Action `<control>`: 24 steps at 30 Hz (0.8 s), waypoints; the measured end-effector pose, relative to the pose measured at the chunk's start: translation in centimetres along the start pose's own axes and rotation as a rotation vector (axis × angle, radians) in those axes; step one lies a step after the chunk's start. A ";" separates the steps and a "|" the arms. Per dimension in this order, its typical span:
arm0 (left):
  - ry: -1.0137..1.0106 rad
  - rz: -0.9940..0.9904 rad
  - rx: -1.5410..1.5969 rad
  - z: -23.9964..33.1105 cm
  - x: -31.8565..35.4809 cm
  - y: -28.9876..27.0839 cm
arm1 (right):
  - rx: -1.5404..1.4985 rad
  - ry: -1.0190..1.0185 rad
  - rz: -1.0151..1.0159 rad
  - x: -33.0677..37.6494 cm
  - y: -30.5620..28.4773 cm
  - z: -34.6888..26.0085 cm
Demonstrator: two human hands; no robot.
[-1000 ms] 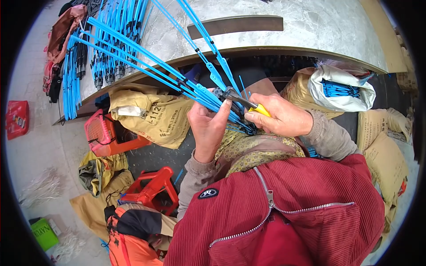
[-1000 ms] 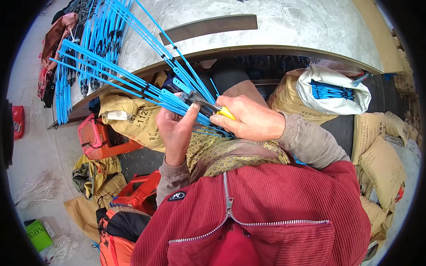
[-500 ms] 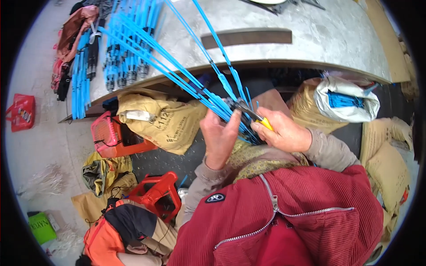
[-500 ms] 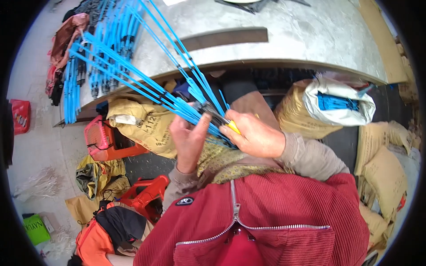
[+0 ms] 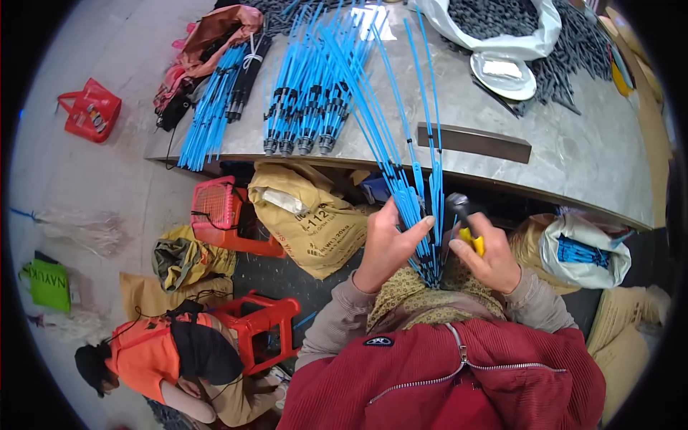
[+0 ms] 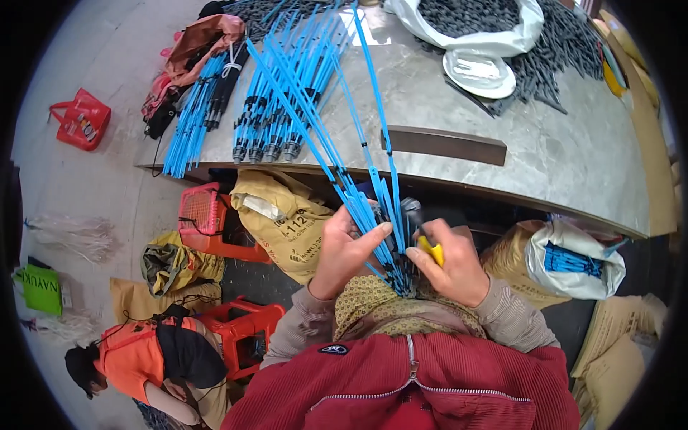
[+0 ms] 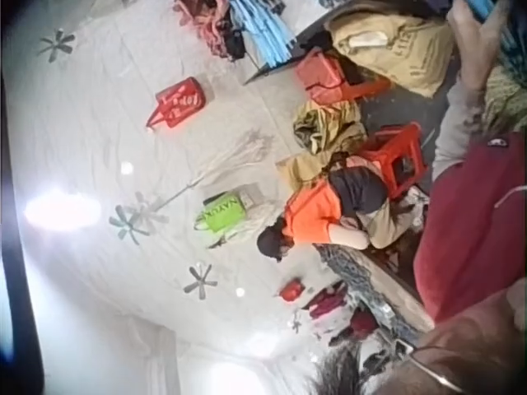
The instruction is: Gathering several blue plastic rods into a bundle, trimming the ends with pliers, and placing the bundles into a white bag.
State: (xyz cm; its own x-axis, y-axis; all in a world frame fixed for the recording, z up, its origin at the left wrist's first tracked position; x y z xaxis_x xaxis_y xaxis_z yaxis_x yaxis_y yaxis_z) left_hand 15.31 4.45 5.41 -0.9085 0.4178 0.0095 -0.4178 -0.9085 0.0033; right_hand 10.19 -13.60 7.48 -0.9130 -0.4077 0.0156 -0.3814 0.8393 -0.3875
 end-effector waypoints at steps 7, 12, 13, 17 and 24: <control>0.049 -0.056 0.166 6.7 -4.0 -2.4 | -0.348 -0.017 0.003 -4.4 -0.8 1.1; 0.167 -0.105 -0.019 11.8 -8.4 -4.5 | -0.654 -0.011 -0.057 -8.7 0.1 -1.0; 0.189 -0.126 -0.037 12.3 -9.8 -5.3 | -0.734 0.036 -0.062 -9.7 0.1 -1.5; 0.136 -0.132 -0.110 14.3 -14.7 -11.0 | -0.783 -0.067 0.020 -14.9 -0.4 -1.3; 0.369 0.439 -0.692 11.7 -16.5 -27.8 | -0.520 -0.124 0.109 -25.0 -3.5 -4.9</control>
State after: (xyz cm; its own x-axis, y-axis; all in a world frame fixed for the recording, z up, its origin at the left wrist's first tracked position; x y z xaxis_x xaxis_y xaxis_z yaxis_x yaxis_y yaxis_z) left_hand 42.04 22.84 16.88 -0.8833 0.1156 -0.4542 0.1633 -0.8324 -0.5295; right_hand 33.66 -4.59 12.96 -0.9392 -0.3216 -0.1206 -0.3359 0.9333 0.1271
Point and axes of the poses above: each hand's wrist, its own x-axis away from the middle knuckle, its own y-axis out of the palm, z = x × y, the point moved 6 cm from there along -x, towards the middle knuckle, and after that the axes turned 13 degrees about -z, right-handed, at the moved point
